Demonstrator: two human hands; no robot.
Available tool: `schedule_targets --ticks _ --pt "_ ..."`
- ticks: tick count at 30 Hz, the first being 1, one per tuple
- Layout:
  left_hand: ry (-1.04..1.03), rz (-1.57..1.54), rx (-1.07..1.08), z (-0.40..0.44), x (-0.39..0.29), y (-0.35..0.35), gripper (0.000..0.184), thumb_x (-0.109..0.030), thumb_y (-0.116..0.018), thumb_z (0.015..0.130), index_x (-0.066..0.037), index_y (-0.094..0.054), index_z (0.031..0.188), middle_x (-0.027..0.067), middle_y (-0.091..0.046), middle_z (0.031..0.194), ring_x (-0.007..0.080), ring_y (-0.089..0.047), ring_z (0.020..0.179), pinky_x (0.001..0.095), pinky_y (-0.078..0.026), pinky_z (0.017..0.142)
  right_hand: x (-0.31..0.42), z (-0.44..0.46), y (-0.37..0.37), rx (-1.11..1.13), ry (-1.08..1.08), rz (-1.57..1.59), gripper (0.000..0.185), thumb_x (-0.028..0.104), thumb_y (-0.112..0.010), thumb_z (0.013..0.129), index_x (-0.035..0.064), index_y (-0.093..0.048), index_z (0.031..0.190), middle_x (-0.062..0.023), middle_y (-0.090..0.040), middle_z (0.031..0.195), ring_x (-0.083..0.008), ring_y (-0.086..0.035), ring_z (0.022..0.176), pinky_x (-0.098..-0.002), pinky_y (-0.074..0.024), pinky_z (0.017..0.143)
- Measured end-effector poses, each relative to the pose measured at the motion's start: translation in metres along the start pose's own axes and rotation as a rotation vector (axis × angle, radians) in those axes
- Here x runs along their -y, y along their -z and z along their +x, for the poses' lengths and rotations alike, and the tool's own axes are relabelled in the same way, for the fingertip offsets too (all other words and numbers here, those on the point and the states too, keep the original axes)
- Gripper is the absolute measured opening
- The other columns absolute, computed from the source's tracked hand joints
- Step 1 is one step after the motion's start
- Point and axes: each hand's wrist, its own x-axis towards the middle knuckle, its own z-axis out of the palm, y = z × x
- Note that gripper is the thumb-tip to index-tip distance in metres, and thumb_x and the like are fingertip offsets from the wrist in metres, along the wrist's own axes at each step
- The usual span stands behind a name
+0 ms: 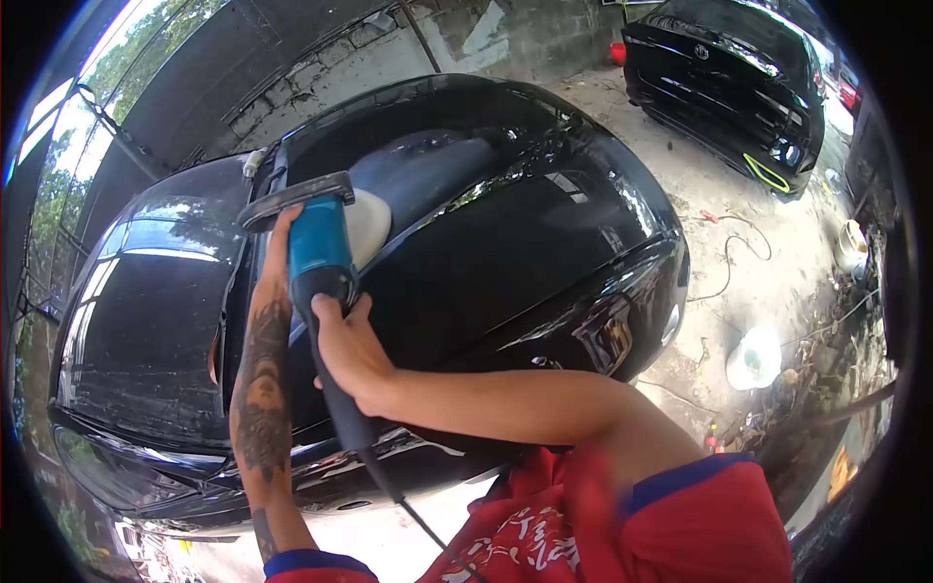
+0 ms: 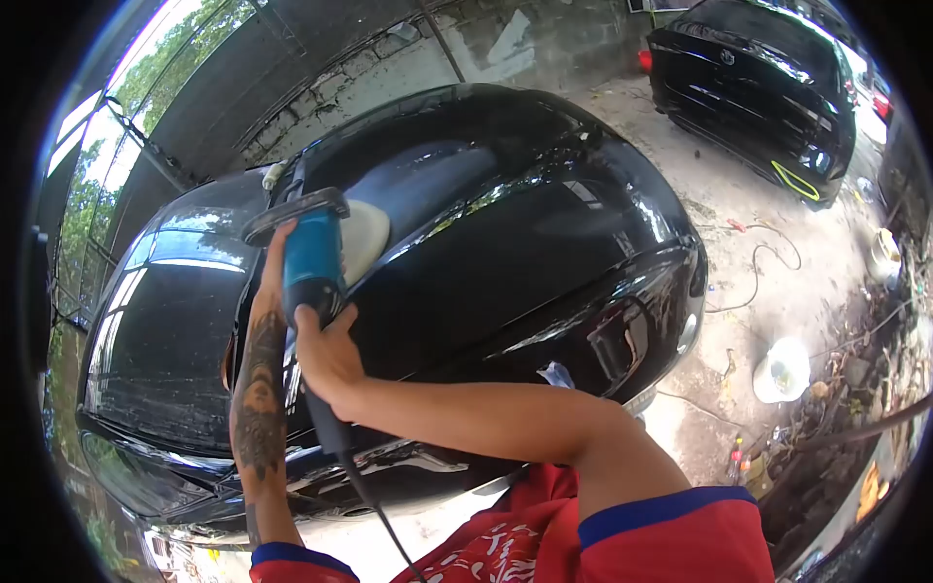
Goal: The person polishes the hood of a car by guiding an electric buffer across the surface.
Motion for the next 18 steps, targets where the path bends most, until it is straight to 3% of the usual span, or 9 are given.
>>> schedule_targets --ticks 2,3,7,12,14,15,17,18 --pt "0.015 -0.024 0.025 -0.018 -0.003 0.013 0.061 -0.054 -0.065 0.084 -0.004 -0.064 0.118 0.0139 -0.069 0.096 0.0273 -0.068 0.081 0.0402 -0.057 0.075 -0.029 0.002 -0.022 0.017 0.014 -0.036 0.084 0.042 -0.047 0.097 0.0036 0.002 0.153 -0.0112 -0.049 0.08 -0.0221 -0.057 0.06 -0.036 -0.0526 0.05" --pt "0.02 -0.031 0.031 -0.025 -0.003 0.022 0.062 -0.055 -0.064 0.085 -0.003 -0.064 0.118 0.0146 -0.069 0.095 0.0279 -0.068 0.081 0.0406 -0.057 0.074 -0.035 -0.003 -0.03 0.022 0.042 -0.062 0.083 0.044 -0.046 0.098 0.0039 0.002 0.153 -0.0109 -0.05 0.081 -0.0211 -0.057 0.06 -0.0358 -0.0526 0.051" --pt "0.068 -0.005 -0.071 -0.041 -0.004 0.052 0.068 -0.057 -0.059 0.087 0.0 -0.06 0.124 0.019 -0.068 0.095 0.0318 -0.07 0.078 0.0437 -0.059 0.071 -0.045 -0.015 -0.048 0.04 0.027 -0.055 0.075 0.047 -0.046 0.1 0.0061 -0.008 0.149 -0.0106 -0.05 0.084 -0.0194 -0.057 0.06 -0.0347 -0.053 0.051" --pt "0.008 -0.012 0.005 -0.018 -0.002 0.071 0.067 -0.056 -0.057 0.088 -0.001 -0.06 0.127 0.0191 -0.069 0.095 0.032 -0.07 0.076 0.0449 -0.06 0.07 -0.047 -0.01 -0.052 0.034 0.063 0.025 0.066 0.05 -0.05 0.099 0.0091 -0.019 0.14 -0.0086 -0.051 0.086 -0.0174 -0.056 0.058 -0.0326 -0.0531 0.052" --pt "0.011 0.004 0.018 -0.019 -0.001 0.061 0.067 -0.055 -0.057 0.088 -0.002 -0.059 0.129 0.0194 -0.069 0.097 0.0322 -0.07 0.076 0.0458 -0.06 0.07 -0.032 -0.023 -0.046 0.1 0.03 0.116 0.067 0.035 -0.062 0.096 0.0088 -0.017 0.138 -0.0077 -0.052 0.088 -0.0154 -0.057 0.058 -0.0307 -0.0529 0.052" --pt "0.015 0.016 0.021 -0.019 0.0 0.055 0.067 -0.054 -0.057 0.088 -0.002 -0.059 0.129 0.0195 -0.069 0.097 0.0323 -0.07 0.076 0.0462 -0.06 0.07 -0.032 -0.026 -0.044 0.099 0.034 0.11 0.067 0.035 -0.062 0.096 0.0088 -0.017 0.138 -0.0077 -0.052 0.088 -0.0154 -0.057 0.058 -0.0307 -0.0529 0.052" --pt "0.012 0.038 0.019 -0.018 -0.002 0.045 0.066 -0.054 -0.057 0.089 -0.002 -0.058 0.131 0.0198 -0.068 0.098 0.0324 -0.07 0.077 0.047 -0.06 0.071 -0.038 -0.03 -0.04 0.172 0.161 0.066 0.075 0.013 -0.07 0.087 0.0088 -0.012 0.135 -0.0085 -0.052 0.089 -0.0139 -0.059 0.06 -0.0291 -0.053 0.053" --pt "0.009 0.041 0.023 -0.017 -0.001 0.037 0.066 -0.053 -0.057 0.089 -0.003 -0.058 0.131 0.0199 -0.068 0.099 0.0325 -0.07 0.077 0.0475 -0.06 0.071 -0.036 -0.027 -0.037 0.182 0.123 0.067 0.082 -0.002 -0.069 0.08 0.009 -0.008 0.135 -0.0099 -0.052 0.09 -0.0139 -0.06 0.061 -0.029 -0.0531 0.054"
